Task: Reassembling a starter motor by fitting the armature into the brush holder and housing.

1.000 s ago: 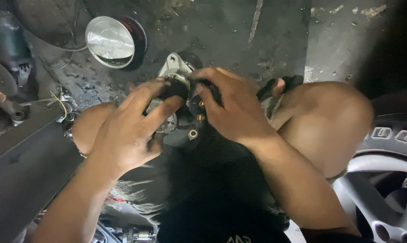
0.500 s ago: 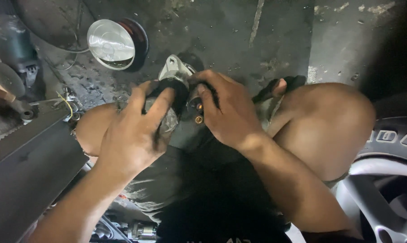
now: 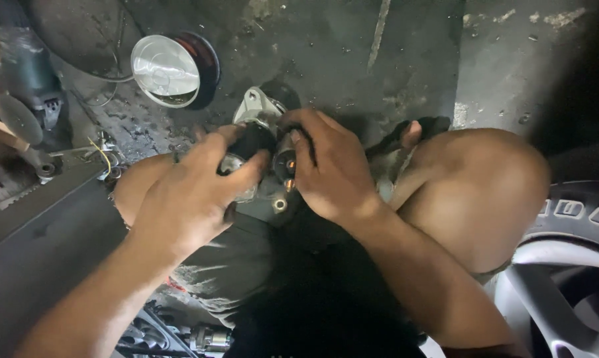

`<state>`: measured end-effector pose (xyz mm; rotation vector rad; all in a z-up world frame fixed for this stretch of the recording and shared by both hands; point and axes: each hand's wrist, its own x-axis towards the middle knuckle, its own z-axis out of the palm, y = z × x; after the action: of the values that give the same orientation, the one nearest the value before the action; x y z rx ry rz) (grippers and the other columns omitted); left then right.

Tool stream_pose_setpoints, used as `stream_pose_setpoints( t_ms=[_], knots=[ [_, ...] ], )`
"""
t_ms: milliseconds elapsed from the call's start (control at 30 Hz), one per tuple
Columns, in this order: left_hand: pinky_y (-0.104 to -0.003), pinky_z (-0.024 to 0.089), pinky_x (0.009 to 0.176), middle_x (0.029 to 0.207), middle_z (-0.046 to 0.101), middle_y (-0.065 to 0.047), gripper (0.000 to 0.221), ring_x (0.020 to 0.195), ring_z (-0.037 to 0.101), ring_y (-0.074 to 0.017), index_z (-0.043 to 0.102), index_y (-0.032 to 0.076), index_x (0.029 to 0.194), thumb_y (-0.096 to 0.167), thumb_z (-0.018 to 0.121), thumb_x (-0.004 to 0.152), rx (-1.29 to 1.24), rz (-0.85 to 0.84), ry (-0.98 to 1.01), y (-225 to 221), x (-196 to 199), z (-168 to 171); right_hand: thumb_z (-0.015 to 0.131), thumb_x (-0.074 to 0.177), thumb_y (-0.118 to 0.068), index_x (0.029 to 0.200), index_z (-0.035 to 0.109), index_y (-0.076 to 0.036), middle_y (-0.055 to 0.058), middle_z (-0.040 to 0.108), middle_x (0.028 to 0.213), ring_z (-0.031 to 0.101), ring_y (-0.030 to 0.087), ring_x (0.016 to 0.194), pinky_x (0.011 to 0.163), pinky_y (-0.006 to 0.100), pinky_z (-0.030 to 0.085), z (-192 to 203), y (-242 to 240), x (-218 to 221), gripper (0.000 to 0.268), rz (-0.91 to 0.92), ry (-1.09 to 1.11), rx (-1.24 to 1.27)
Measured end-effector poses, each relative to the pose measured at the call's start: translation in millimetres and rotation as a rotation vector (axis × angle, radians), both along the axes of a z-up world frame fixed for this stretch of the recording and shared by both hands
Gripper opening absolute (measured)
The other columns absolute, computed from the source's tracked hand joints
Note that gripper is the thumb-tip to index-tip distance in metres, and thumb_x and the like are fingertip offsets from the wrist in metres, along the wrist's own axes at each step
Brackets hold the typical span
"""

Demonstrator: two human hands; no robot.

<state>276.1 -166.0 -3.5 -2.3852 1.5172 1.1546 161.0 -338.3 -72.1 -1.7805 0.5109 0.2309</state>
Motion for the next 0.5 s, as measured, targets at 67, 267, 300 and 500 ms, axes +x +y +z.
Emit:
stream_pose_setpoints(
  t_ms=[67,267,300,500],
  knots=[
    [-0.029,0.067,0.037,0.149,0.038,-0.029,0.097,0.057,0.068,-0.0184,0.038,0.020,0.154,0.024,0.086,0.070,0.221,0.052,0.020,-8,4,4,0.038,0.103,-0.018,0.117,0.062,-0.005,0.015,0.067,0.101,0.065,0.032,0.087,0.071,0.042,0.047,-6,3,-3,0.030,0.016,-0.038,-0.048],
    [-0.036,0.058,0.041,0.136,0.058,-0.014,0.082,0.084,0.066,-0.0284,0.057,0.030,0.138,0.012,0.081,0.061,-0.128,-0.159,-0.292,12,-9,-6,0.039,0.103,-0.015,0.116,0.062,-0.006,0.012,0.067,0.098,0.065,0.029,0.087,0.074,0.041,0.049,-1,1,-3,0.027,-0.006,-0.044,-0.043],
    [-0.036,0.058,0.041,0.136,0.058,-0.014,0.082,0.084,0.066,-0.0284,0.057,0.030,0.138,0.012,0.081,0.061,-0.126,-0.157,-0.293,6,-6,-3,0.039,0.103,-0.015,0.116,0.062,-0.006,0.012,0.067,0.098,0.065,0.029,0.087,0.074,0.041,0.049,-1,1,-2,0.027,-0.003,-0.046,-0.041],
    [-0.038,0.052,0.022,0.123,0.055,-0.016,0.083,0.055,0.066,-0.0238,0.050,0.025,0.140,0.022,0.080,0.063,0.045,-0.205,-0.256,-13,3,0,0.040,0.102,-0.014,0.118,0.063,-0.003,0.016,0.069,0.105,0.067,0.031,0.089,0.075,0.041,0.050,-6,2,-4,0.030,0.006,-0.018,-0.049]
  ],
)
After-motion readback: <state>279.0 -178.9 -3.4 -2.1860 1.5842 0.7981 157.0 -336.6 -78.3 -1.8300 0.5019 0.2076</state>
